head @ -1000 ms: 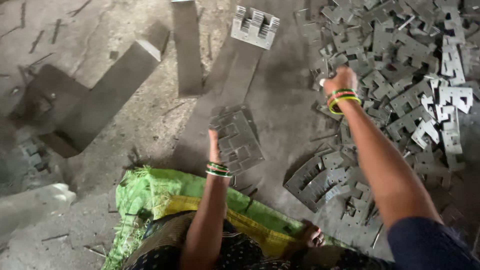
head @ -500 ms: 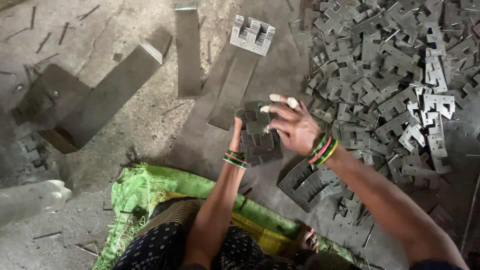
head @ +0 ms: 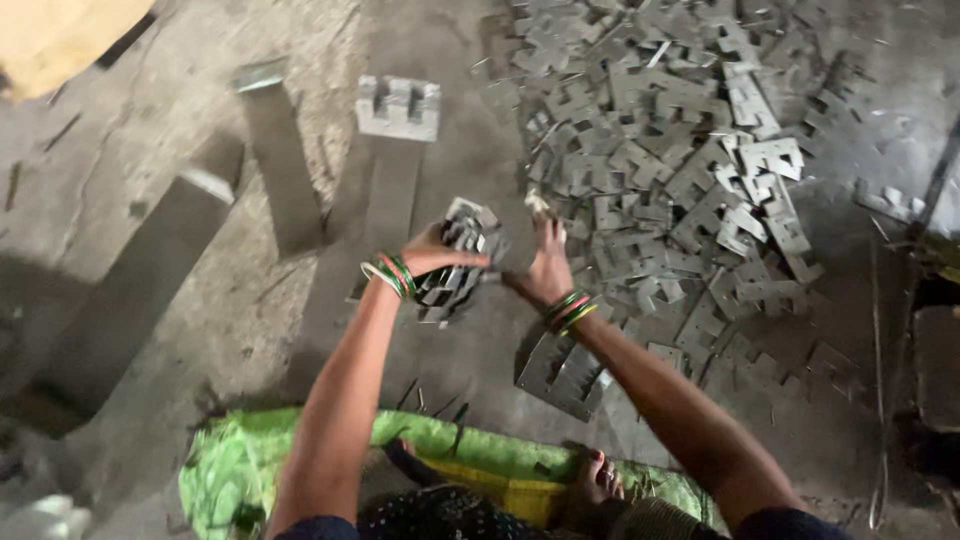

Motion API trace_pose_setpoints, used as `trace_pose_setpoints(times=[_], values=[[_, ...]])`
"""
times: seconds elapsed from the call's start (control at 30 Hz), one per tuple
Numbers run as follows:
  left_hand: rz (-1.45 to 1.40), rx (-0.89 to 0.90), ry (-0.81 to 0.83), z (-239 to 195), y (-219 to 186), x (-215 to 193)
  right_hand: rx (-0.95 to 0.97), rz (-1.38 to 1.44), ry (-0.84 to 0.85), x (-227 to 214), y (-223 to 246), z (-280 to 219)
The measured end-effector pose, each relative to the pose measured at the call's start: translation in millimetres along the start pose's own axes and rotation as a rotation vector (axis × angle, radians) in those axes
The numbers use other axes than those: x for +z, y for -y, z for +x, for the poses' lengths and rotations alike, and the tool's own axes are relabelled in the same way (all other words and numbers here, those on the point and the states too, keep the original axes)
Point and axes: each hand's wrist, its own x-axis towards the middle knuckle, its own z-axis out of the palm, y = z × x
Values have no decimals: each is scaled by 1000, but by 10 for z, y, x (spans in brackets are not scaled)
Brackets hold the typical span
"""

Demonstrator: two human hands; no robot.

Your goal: The person sorts through a pile of notched metal plates on the floor and stacks them into organized piles.

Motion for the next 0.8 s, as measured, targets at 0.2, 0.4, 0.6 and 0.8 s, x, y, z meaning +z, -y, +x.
trace_pose_setpoints(times=[0.2, 0.4, 0.6, 0.8], values=[[1083, -581, 610, 604, -822, 547, 147, 472, 2, -107, 364, -246], [1031, -568, 576, 523, -731, 396, 240, 410, 307, 340, 97, -363], [736, -394, 199, 166, -229, -178, 262, 499, 357, 200, 126, -192], [-28, -327, -711, -172, 710, 326, 2, 329, 325, 944, -358, -394]])
